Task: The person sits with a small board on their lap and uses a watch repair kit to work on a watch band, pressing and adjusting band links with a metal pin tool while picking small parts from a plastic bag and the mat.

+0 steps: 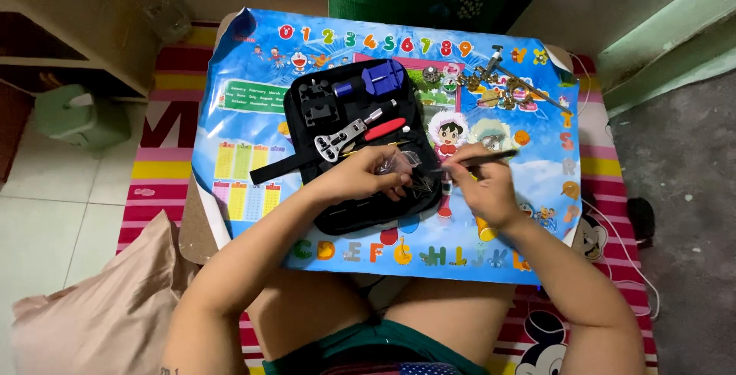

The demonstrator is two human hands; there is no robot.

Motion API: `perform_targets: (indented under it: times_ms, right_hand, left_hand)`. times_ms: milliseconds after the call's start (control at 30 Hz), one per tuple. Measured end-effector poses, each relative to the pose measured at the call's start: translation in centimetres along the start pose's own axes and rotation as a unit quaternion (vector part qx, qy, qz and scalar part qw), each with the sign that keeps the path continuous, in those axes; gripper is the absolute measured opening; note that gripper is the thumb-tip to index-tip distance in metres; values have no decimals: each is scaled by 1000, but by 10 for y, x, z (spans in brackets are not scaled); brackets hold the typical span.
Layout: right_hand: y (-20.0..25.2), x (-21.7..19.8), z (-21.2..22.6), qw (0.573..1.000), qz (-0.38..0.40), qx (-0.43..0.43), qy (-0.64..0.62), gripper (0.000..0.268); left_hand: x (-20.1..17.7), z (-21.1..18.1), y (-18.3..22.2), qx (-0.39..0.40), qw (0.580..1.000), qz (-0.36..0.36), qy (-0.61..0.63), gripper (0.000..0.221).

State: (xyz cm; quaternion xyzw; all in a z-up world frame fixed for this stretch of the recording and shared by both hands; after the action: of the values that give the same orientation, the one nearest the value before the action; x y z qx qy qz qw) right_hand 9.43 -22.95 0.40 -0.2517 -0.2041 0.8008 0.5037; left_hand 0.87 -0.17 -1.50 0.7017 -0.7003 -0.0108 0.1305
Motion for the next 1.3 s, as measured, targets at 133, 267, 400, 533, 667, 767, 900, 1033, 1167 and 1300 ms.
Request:
perform_targets:
  times_ms: [133, 267, 400, 533, 667, 767, 900, 1033, 1167, 1300]
  right_hand:
    - [4, 3, 7, 983, -90, 22, -156, 4]
    - [9, 13, 2, 976, -91, 30, -196, 6]
    - [8, 15, 5, 979, -80, 82, -169, 6]
    - [0, 3, 11, 974, -104, 124, -155, 9]
    - [-6, -7, 1, 992, -52, 113, -8, 7]
    - [-12, -10, 7, 988, 84, 116, 61, 4]
    - [-10, -9, 3, 982, 121, 38, 142, 2]
    - [-8, -10, 8, 986, 95, 38, 129, 2]
    - [-12, -11, 3, 990, 75, 67, 97, 6]
    - [-11, -12, -10, 995, 19, 100, 4, 5]
  left_hand:
    - [2, -8, 3, 7, 1000, -1, -12, 20]
    - [4, -17, 6, -1, 999, 6, -41, 20]
    - [4, -21, 7, 5, 996, 23, -85, 21]
    - [3, -19, 4, 3, 996, 20, -87, 18]
    - [5, -17, 6, -3, 1000, -3, -23, 21]
    - [6, -19, 8, -10, 1000, -9, 4, 21]
    - [5, -17, 8, -14, 1000, -12, 16, 21]
    - [4, -12, 5, -22, 1000, -12, 14, 22]
    - [5, -12, 5, -25, 999, -14, 20, 22]
    - [6, -15, 7, -27, 999, -17, 28, 21]
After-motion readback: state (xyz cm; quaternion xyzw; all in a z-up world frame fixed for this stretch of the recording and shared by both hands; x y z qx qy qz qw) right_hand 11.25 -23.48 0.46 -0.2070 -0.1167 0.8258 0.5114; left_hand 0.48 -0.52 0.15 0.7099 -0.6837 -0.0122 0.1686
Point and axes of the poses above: each hand's wrist, its own y-axis away from the middle knuckle, its own x-axis out of the palm, z = x × y, the point moved 1 cm from there along -y, towards the middle knuckle, and after that the axes turned 12 degrees about -z, right-handed, at the moved point
